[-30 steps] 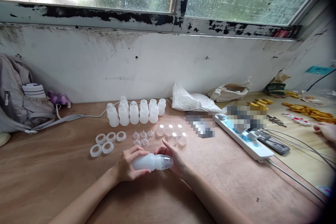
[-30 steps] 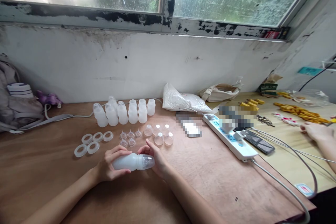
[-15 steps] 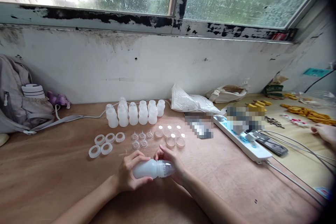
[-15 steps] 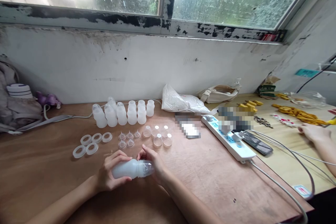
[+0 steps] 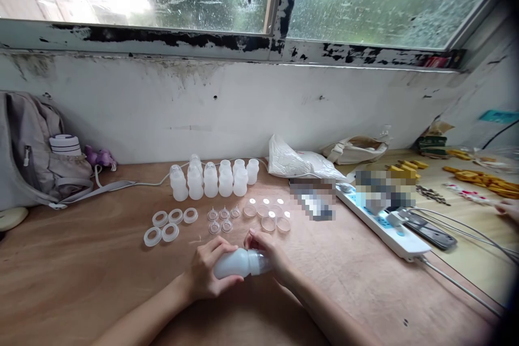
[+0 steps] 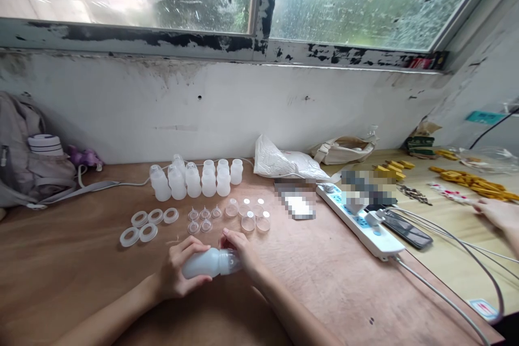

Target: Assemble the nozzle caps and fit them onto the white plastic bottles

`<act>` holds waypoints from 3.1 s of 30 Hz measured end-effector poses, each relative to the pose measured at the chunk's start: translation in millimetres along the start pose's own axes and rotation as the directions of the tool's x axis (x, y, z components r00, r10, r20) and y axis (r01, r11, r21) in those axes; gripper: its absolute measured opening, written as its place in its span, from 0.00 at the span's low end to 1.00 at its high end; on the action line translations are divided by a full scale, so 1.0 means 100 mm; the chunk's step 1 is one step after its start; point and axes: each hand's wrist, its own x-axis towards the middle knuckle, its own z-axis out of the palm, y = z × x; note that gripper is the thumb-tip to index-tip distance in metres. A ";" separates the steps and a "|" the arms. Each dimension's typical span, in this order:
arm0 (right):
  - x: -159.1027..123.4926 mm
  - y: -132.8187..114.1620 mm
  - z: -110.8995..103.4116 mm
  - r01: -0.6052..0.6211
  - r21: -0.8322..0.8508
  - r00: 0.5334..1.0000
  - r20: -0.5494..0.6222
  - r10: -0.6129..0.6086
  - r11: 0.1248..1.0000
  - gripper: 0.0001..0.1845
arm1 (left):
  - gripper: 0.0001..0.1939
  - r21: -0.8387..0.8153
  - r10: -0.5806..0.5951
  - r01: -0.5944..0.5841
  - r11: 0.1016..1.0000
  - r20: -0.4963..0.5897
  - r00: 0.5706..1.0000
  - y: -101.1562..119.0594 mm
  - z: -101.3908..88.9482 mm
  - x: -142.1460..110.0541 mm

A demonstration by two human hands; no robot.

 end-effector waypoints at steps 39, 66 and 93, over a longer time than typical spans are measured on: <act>2.19 -1.46 0.67 0.098 -0.929 0.974 0.015 -0.227 0.357 0.14 | 0.10 0.227 -0.140 0.183 0.956 -0.193 0.971 -0.26 -0.46 -0.37; 0.93 -0.61 0.44 0.351 -0.891 0.725 0.063 -0.686 0.289 0.09 | 0.18 0.636 -0.261 0.393 0.664 -0.296 0.919 -0.39 -0.54 -0.39; 0.31 0.21 0.20 0.486 -0.655 0.736 -0.051 -0.675 0.579 0.12 | 0.18 -0.437 -0.496 0.399 0.806 -0.134 0.858 -0.16 0.08 0.13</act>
